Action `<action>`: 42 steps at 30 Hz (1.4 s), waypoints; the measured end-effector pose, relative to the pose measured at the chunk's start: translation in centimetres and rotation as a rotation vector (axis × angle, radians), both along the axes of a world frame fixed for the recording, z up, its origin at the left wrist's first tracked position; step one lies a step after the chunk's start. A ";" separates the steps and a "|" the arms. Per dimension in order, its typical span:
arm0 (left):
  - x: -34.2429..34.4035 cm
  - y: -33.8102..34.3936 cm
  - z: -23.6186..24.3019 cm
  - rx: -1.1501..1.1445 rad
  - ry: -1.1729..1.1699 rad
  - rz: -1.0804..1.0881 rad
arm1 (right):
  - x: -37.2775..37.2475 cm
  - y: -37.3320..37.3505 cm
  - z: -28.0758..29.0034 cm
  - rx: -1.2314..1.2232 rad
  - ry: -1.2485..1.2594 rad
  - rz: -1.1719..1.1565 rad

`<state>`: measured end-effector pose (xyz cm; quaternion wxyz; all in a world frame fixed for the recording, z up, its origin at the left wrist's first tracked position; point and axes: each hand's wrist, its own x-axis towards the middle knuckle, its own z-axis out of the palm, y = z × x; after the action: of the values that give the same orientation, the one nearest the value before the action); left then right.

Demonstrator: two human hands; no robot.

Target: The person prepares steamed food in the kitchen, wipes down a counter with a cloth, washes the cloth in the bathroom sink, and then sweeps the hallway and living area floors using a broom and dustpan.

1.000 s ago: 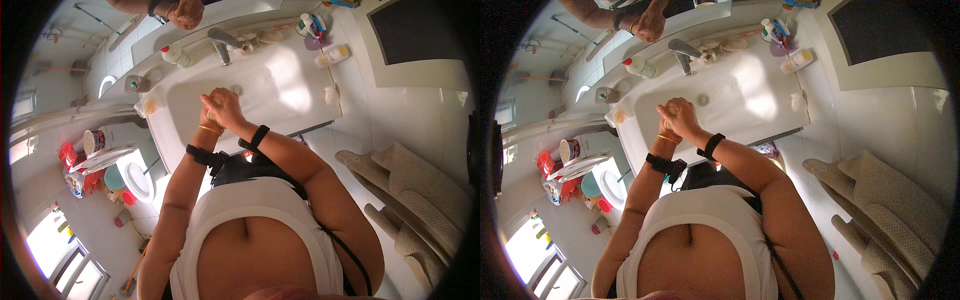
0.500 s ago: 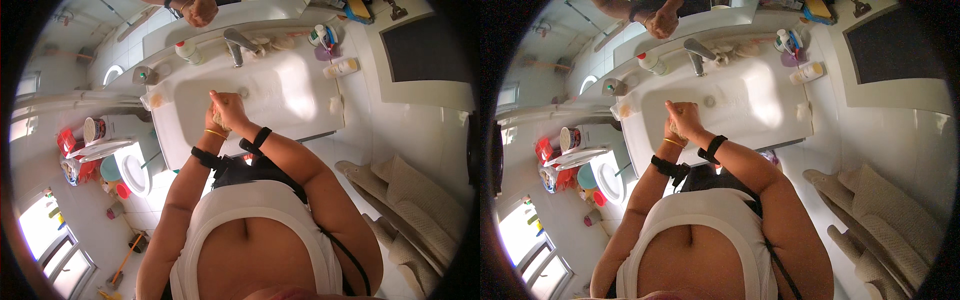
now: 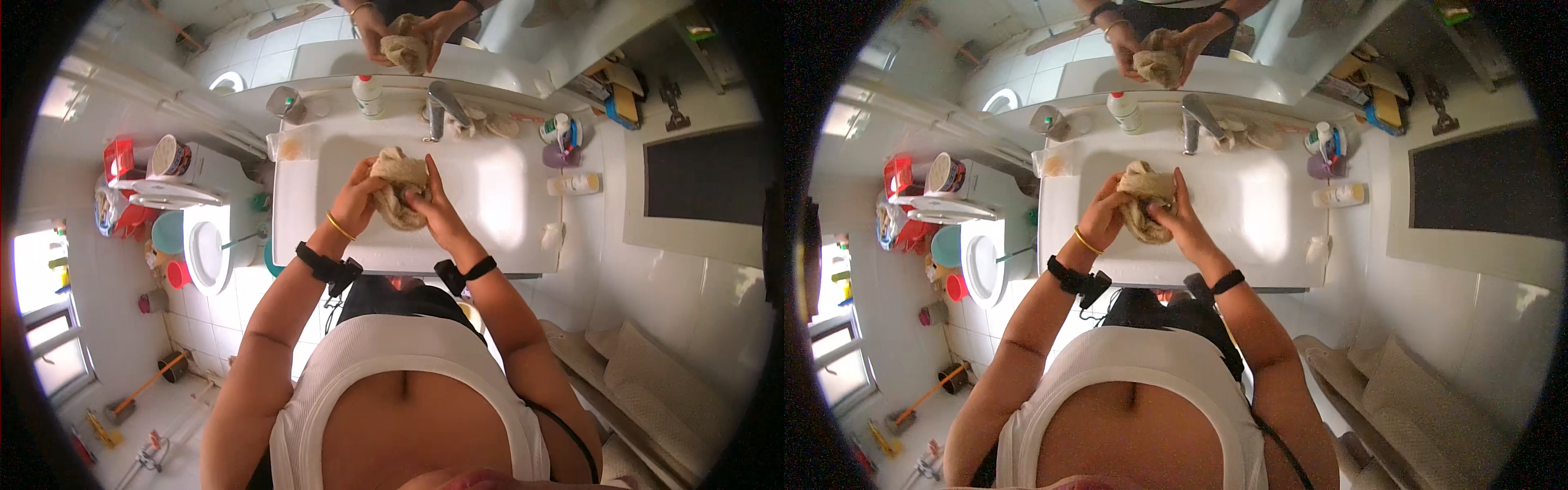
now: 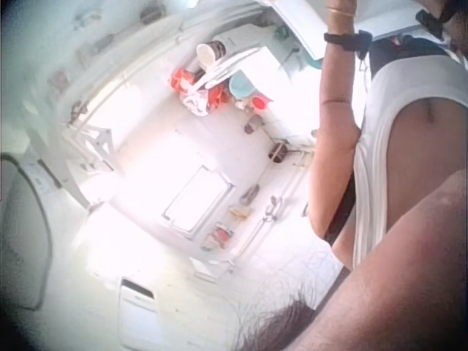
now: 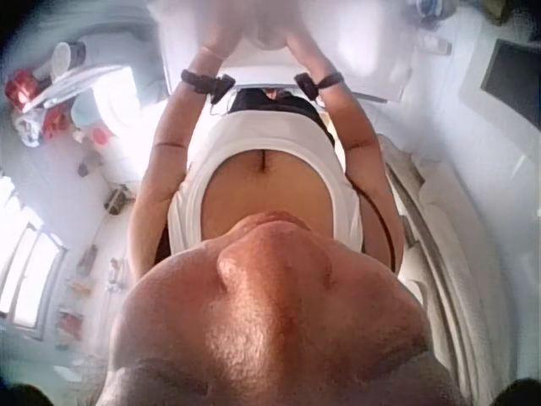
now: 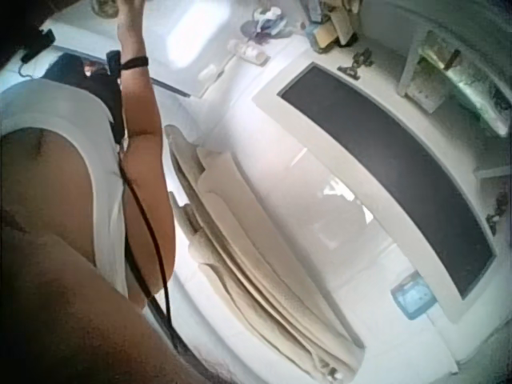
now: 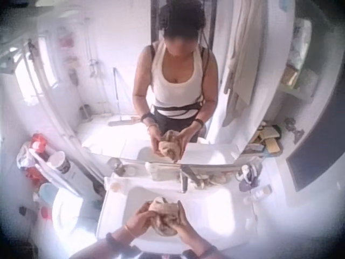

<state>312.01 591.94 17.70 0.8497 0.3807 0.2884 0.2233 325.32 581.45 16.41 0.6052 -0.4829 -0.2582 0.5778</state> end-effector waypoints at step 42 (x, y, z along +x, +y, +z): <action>-14.7 -2.2 0.7 0.787 1.082 -0.417 | -10.0 -0.5 10.4 0.042 -0.041 -0.035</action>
<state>297.29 589.70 18.36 0.4109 0.7652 0.4896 -0.0772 315.33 580.95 26.78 0.6199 -0.4863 -0.2738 0.5517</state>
